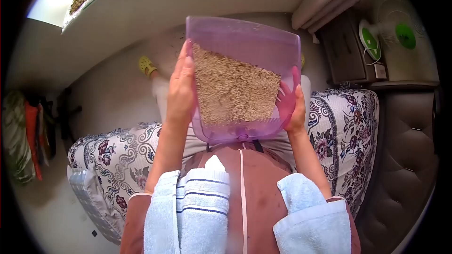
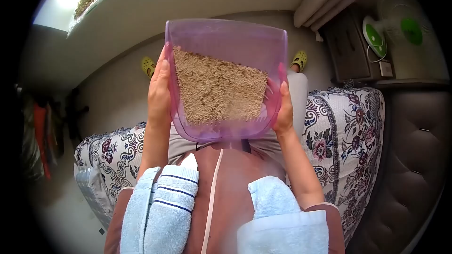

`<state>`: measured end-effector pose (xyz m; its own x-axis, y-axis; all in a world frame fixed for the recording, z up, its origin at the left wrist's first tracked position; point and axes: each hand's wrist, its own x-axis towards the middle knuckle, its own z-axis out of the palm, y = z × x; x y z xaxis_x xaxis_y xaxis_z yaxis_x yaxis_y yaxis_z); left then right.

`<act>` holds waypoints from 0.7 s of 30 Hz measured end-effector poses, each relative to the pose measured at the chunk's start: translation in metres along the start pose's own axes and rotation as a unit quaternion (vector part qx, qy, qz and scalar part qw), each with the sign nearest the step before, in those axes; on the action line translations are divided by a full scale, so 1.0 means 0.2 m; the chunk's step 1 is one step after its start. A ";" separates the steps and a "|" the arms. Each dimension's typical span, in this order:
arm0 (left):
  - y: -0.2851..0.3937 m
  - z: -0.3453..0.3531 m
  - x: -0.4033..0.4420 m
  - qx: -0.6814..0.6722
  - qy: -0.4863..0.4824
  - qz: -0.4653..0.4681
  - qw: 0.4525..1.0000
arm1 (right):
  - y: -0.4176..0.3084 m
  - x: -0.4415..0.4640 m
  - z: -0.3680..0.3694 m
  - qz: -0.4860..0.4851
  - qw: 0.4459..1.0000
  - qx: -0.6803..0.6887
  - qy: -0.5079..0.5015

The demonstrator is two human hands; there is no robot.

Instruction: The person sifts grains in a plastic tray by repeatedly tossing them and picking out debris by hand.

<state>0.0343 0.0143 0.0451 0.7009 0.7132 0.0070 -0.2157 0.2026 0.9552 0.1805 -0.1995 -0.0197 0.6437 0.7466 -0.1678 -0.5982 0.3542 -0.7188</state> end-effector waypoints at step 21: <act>-0.22 -0.18 0.04 -0.124 -0.009 0.015 0.992 | 0.00 0.06 0.00 -0.060 0.990 -0.129 -0.001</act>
<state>0.0244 0.0344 -0.0067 0.7029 0.7101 0.0410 -0.3951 0.3420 0.8526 0.1876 -0.1898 -0.0215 0.7018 0.7088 -0.0709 -0.3768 0.2850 -0.8814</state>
